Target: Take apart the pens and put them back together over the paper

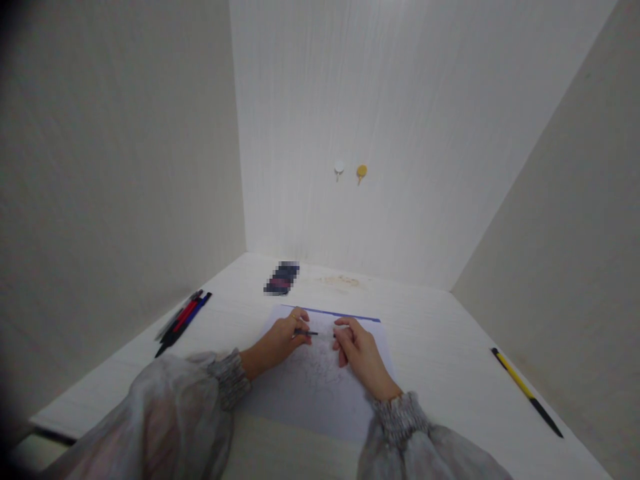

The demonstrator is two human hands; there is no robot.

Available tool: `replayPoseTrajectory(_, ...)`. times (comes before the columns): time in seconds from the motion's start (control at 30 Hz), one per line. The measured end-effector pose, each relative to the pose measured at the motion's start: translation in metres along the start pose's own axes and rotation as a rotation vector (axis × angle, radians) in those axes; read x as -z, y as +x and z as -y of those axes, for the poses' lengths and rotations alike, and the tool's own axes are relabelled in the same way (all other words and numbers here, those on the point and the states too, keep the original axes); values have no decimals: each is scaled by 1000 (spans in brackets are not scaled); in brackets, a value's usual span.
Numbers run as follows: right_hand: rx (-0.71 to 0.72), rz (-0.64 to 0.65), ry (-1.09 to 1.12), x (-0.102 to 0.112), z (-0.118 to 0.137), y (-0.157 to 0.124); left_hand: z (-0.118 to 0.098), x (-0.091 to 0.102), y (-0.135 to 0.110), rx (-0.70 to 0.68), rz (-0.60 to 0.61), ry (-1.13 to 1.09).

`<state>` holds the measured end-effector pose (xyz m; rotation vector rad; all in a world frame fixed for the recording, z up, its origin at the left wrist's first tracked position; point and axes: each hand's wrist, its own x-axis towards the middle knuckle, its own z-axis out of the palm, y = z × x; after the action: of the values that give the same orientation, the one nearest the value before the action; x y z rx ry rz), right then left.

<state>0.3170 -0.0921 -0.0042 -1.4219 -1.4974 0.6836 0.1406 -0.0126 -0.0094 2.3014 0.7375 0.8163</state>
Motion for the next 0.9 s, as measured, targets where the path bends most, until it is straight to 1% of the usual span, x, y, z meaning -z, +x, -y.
replayPoseTrajectory(0.07, -4, -22, -22, 0, 1, -1, -1, 0, 0, 8, 1, 3)
replayPoseTrajectory(0.2, 68, -55, -31, 1, 4, -1, -3, 1, -1, 9, -7, 20)
replayPoseTrajectory(0.3, 35, -47, -32, 2, 6, -2, -2, 1, -1, 4, 0, 31)
replayPoseTrajectory(0.37, 7, -41, -76, 2, 6, -2, -1, 0, 0, 1, 13, 32)
replayPoseTrajectory(0.47, 54, -59, -115, 2, 4, -2, -1, 0, 0, 8, 7, 40)
replayPoseTrajectory(0.57, 104, -58, -75, 1, 3, -1, -1, 1, 0, 33, 0, 29)
replayPoseTrajectory(0.7, 35, -13, -71, 1, 4, -3, -1, 1, 0, 43, 2, 7)
replayPoseTrajectory(0.77, 12, -20, -66, 0, 5, -2, -2, 1, 0, 43, 5, -4)
replayPoseTrajectory(0.9, 36, -50, 65, 0, 2, 0, -4, 2, 0, 53, 12, -3)
